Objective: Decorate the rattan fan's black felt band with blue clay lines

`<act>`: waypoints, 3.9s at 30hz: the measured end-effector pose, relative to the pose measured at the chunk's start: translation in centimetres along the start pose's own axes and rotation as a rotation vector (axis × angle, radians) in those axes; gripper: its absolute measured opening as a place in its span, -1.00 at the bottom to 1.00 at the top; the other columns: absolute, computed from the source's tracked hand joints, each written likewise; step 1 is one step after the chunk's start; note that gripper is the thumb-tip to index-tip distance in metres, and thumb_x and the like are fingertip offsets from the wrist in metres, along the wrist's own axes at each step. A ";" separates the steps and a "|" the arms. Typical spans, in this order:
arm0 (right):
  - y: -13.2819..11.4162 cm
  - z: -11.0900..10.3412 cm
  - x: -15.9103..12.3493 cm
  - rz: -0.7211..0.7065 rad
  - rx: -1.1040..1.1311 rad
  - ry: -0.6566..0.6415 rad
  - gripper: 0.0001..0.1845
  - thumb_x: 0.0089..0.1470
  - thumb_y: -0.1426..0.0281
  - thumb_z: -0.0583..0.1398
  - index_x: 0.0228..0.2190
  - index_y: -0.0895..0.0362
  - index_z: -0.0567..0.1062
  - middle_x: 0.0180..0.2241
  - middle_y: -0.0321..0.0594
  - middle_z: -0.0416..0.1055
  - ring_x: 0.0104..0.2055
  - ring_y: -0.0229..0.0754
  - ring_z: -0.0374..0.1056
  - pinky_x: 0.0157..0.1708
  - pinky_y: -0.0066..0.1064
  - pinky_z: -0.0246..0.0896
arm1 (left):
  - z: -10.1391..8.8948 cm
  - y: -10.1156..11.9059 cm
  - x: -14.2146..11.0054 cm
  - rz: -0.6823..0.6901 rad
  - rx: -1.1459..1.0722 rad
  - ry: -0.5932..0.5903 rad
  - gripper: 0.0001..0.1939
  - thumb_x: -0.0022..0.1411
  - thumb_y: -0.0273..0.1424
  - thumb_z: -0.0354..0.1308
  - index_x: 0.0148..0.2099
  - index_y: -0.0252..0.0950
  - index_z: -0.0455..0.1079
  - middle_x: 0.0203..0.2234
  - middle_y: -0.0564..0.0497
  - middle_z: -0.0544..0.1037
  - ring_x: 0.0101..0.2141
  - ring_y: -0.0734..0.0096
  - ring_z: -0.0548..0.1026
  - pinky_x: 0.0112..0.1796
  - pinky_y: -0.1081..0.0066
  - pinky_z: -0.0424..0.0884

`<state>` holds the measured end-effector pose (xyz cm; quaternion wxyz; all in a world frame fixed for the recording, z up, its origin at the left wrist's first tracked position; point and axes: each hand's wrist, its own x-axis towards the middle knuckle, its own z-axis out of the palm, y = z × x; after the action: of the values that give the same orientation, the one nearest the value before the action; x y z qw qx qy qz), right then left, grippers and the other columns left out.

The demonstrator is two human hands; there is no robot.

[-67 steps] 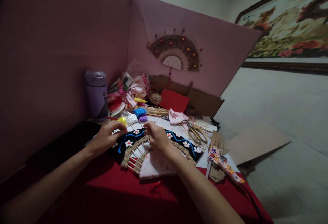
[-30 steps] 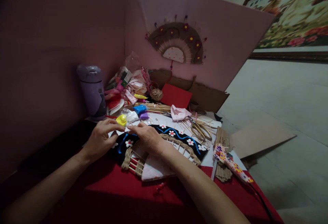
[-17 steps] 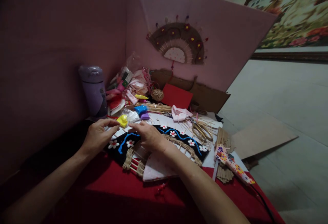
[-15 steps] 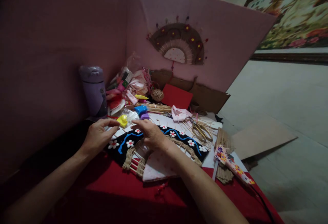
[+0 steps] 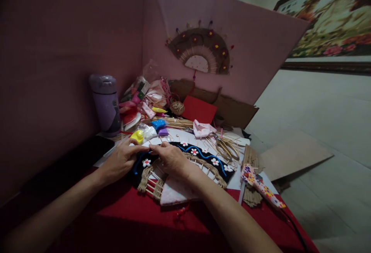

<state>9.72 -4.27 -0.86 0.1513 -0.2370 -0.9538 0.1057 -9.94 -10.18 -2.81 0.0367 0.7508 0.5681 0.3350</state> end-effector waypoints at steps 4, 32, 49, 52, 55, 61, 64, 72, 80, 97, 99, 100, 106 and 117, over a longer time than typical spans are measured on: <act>0.4 0.1 -0.1 -0.016 0.014 0.005 -0.28 -0.12 0.72 0.07 0.11 0.12 0.21 -0.17 -0.11 0.37 -0.17 -0.16 0.29 -0.17 -0.32 0.24 | 0.2 -0.2 0.0 -0.002 0.027 -0.006 -0.55 0.07 -0.62 -0.05 -0.11 -0.10 0.48 -0.29 -0.03 0.37 -0.22 0.28 0.34 -0.15 0.22 0.29; 0.5 0.7 0.4 -0.034 -0.053 0.003 -0.23 -0.15 0.71 0.06 0.12 0.06 0.18 -0.18 -0.18 0.35 -0.20 -0.19 0.29 -0.21 -0.40 0.22 | -0.3 0.6 0.7 -0.330 -0.482 -0.094 -0.41 -0.10 -0.63 -0.13 0.02 -0.39 0.36 -0.21 -0.10 0.57 -0.34 0.36 0.50 -0.36 0.36 0.41; 0.8 1.6 1.0 -0.032 -0.050 -0.005 -0.41 0.02 0.61 0.07 0.08 -0.01 0.24 -0.25 -0.23 0.32 -0.26 -0.24 0.29 -0.22 -0.39 0.23 | -0.2 0.2 0.9 -0.424 -0.658 -0.065 -0.37 -0.19 -0.57 -0.11 0.00 -0.36 0.36 -0.26 -0.03 0.60 -0.54 0.48 0.44 -0.54 0.50 0.31; 0.9 1.6 1.1 -0.041 -0.048 0.003 -0.38 0.01 0.62 0.07 0.10 -0.01 0.22 -0.24 -0.22 0.33 -0.25 -0.23 0.28 -0.22 -0.38 0.23 | -0.4 0.4 0.9 -0.470 -0.747 -0.053 -0.37 -0.21 -0.56 -0.09 0.00 -0.35 0.36 -0.26 -0.04 0.60 -0.56 0.47 0.44 -0.58 0.50 0.27; 0.7 1.5 1.1 -0.045 -0.056 0.010 -0.39 0.01 0.60 0.07 0.11 0.03 0.20 -0.22 -0.19 0.35 -0.21 -0.21 0.28 -0.21 -0.37 0.23 | -0.5 0.5 1.0 -0.493 -0.843 -0.009 -0.40 -0.23 -0.54 -0.04 -0.04 -0.37 0.38 -0.26 -0.06 0.60 -0.44 0.39 0.49 -0.49 0.46 0.34; 0.4 1.3 1.0 -0.050 -0.074 0.020 -0.44 0.00 0.57 0.09 0.07 0.07 0.25 -0.23 -0.17 0.37 -0.25 -0.21 0.29 -0.23 -0.38 0.24 | -0.6 0.4 1.0 -0.414 -0.696 0.171 -0.51 -0.14 -0.52 -0.01 -0.09 -0.37 0.43 -0.29 -0.06 0.57 -0.32 0.34 0.47 -0.33 0.39 0.33; 0.4 1.4 1.0 -0.041 -0.083 0.023 -0.42 -0.02 0.58 0.09 0.07 0.07 0.25 -0.22 -0.16 0.36 -0.26 -0.21 0.30 -0.24 -0.38 0.24 | -0.6 0.2 1.0 -0.376 -0.535 0.315 -0.64 -0.02 -0.40 0.07 -0.14 -0.35 0.46 -0.34 -0.04 0.54 -0.43 0.38 0.41 -0.42 0.40 0.28; 0.6 1.5 0.8 -0.064 0.000 0.050 -0.29 -0.15 0.70 0.07 0.09 0.11 0.23 -0.18 -0.18 0.41 -0.17 -0.17 0.29 -0.19 -0.36 0.23 | 0.0 -0.2 0.6 -0.255 -0.242 0.307 -0.80 0.13 -0.37 0.06 -0.32 -0.31 0.49 -0.41 -0.04 0.55 -0.33 0.29 0.41 -0.26 0.32 0.29; 0.4 0.8 1.2 -0.049 0.020 0.073 -0.22 -0.26 0.74 0.05 0.07 0.15 0.25 -0.17 -0.17 0.44 -0.14 -0.15 0.29 -0.17 -0.36 0.22 | 0.4 -0.5 0.5 -0.205 0.078 0.066 -0.73 0.06 -0.58 0.01 -0.26 -0.30 0.51 -0.33 -0.06 0.56 -0.25 0.21 0.36 -0.18 0.25 0.27; 0.5 1.3 1.8 -0.049 -0.052 0.063 -0.35 -0.12 0.59 0.13 0.06 0.07 0.29 -0.21 -0.16 0.37 -0.20 -0.16 0.32 -0.20 -0.37 0.25 | 0.4 -0.5 0.3 -0.174 0.103 0.015 -0.66 0.00 -0.59 -0.01 -0.29 -0.19 0.53 -0.38 -0.04 0.51 -0.26 0.21 0.32 -0.22 0.25 0.26; 0.4 1.3 1.8 -0.042 -0.062 0.020 -0.38 -0.10 0.58 0.13 0.05 0.05 0.30 -0.23 -0.17 0.37 -0.23 -0.16 0.33 -0.22 -0.36 0.25 | 0.4 -0.6 0.3 -0.156 0.103 0.008 -0.65 0.02 -0.59 -0.01 -0.30 -0.16 0.54 -0.40 -0.04 0.50 -0.27 0.21 0.31 -0.23 0.24 0.25; 0.4 1.2 1.8 -0.048 -0.051 0.017 -0.36 -0.12 0.59 0.13 0.06 0.07 0.30 -0.22 -0.16 0.38 -0.21 -0.15 0.32 -0.21 -0.35 0.25 | 0.4 -0.6 0.3 -0.152 0.106 0.010 -0.65 0.02 -0.59 -0.01 -0.30 -0.15 0.54 -0.40 -0.04 0.49 -0.28 0.20 0.30 -0.23 0.23 0.25; 0.5 0.4 1.3 -0.048 0.103 0.126 -0.20 -0.30 0.74 0.06 0.07 0.18 0.27 -0.15 -0.16 0.45 -0.09 -0.12 0.26 -0.13 -0.34 0.20 | 0.1 -0.2 0.3 -0.182 0.133 0.007 -0.68 0.01 -0.59 -0.01 -0.36 -0.22 0.54 -0.39 -0.07 0.49 -0.25 0.19 0.29 -0.18 0.22 0.24; 0.2 1.3 0.8 -0.019 0.171 0.140 -0.24 -0.27 0.74 0.06 0.05 0.14 0.29 -0.16 -0.19 0.45 -0.11 -0.16 0.28 -0.12 -0.35 0.20 | 0.1 -0.1 0.2 -0.182 0.112 0.012 -0.63 0.02 -0.64 -0.02 -0.33 -0.17 0.55 -0.38 -0.04 0.47 -0.24 0.22 0.28 -0.18 0.24 0.23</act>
<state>8.68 -3.85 -1.96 0.2382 -0.2211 -0.9306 0.1683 -9.97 -9.90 -2.84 0.0215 0.6949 0.6521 0.3024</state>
